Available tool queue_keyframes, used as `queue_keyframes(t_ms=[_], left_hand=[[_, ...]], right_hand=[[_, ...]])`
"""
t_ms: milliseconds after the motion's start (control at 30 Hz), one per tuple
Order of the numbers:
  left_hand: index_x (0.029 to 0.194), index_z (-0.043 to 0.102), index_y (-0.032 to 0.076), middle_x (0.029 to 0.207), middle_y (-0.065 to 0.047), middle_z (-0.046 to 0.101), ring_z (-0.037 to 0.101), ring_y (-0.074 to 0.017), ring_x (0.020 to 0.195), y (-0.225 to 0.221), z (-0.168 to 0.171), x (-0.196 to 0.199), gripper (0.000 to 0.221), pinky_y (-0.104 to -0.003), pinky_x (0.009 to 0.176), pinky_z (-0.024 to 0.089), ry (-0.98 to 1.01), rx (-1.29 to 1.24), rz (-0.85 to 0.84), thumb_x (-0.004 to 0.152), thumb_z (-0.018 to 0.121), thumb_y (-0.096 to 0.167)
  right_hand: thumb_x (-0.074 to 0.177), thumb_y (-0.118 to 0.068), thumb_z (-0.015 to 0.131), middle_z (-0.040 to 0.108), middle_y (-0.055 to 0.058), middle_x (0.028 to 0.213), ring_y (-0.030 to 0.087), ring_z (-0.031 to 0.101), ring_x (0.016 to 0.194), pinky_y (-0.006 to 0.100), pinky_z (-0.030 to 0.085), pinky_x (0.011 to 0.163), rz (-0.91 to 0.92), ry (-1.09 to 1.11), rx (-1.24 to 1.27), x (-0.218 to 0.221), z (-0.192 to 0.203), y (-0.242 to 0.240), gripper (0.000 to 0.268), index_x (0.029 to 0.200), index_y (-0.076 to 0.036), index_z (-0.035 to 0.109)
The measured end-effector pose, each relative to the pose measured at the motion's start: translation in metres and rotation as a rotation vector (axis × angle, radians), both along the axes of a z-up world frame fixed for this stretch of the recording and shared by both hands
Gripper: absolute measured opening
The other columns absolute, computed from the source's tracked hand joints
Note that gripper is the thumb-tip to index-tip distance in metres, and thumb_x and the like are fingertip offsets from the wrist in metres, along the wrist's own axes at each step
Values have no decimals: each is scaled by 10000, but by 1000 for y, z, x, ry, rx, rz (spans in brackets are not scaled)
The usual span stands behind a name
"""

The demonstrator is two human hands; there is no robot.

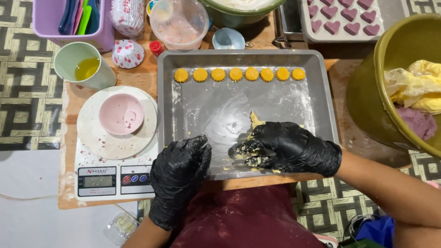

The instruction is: Kneading and shaping dough into small cookies on a baking tray

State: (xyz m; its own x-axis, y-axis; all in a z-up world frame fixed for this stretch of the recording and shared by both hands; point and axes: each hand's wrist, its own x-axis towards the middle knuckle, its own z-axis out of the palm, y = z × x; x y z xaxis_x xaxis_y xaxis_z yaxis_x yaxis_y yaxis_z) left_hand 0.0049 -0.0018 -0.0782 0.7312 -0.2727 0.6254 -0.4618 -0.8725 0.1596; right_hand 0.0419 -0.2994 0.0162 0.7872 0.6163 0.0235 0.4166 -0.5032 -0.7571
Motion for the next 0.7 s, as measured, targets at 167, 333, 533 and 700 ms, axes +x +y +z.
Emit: queue_keyframes(t_ms=[167,333,533,700], left_hand=[[1176,743,176,1001,-116,672,659,-351,949,1,12,-1,413,-444,839,539,50,27,-17,937,622,490],[1127,747,209,992,-47,720,684,-298,873,-5,43,-2,286,-424,758,560,126,-63,1,928,683,405],[1079,751,211,967,-5,753,687,-277,811,-9,58,-2,158,-433,679,559,191,-139,22,930,748,263],[1085,746,190,950,-24,741,673,-300,789,-9,64,3,161,-449,655,547,189,-135,23,955,699,272]], right_hand=[[724,-309,888,738,112,1300,303,667,1250,444,490,1117,-37,205,-115,8,-3,-13,602,1277,-132,730],[918,-199,628,759,62,1340,198,712,1253,343,542,1070,-429,619,22,12,29,-26,429,1325,-90,709],[873,-418,443,581,-1,1603,276,624,1362,520,566,1005,-647,1023,248,20,67,-9,700,1534,-200,515],[858,-428,474,541,95,1614,408,633,1324,601,571,998,-548,1055,442,34,25,-15,733,1527,-128,460]])
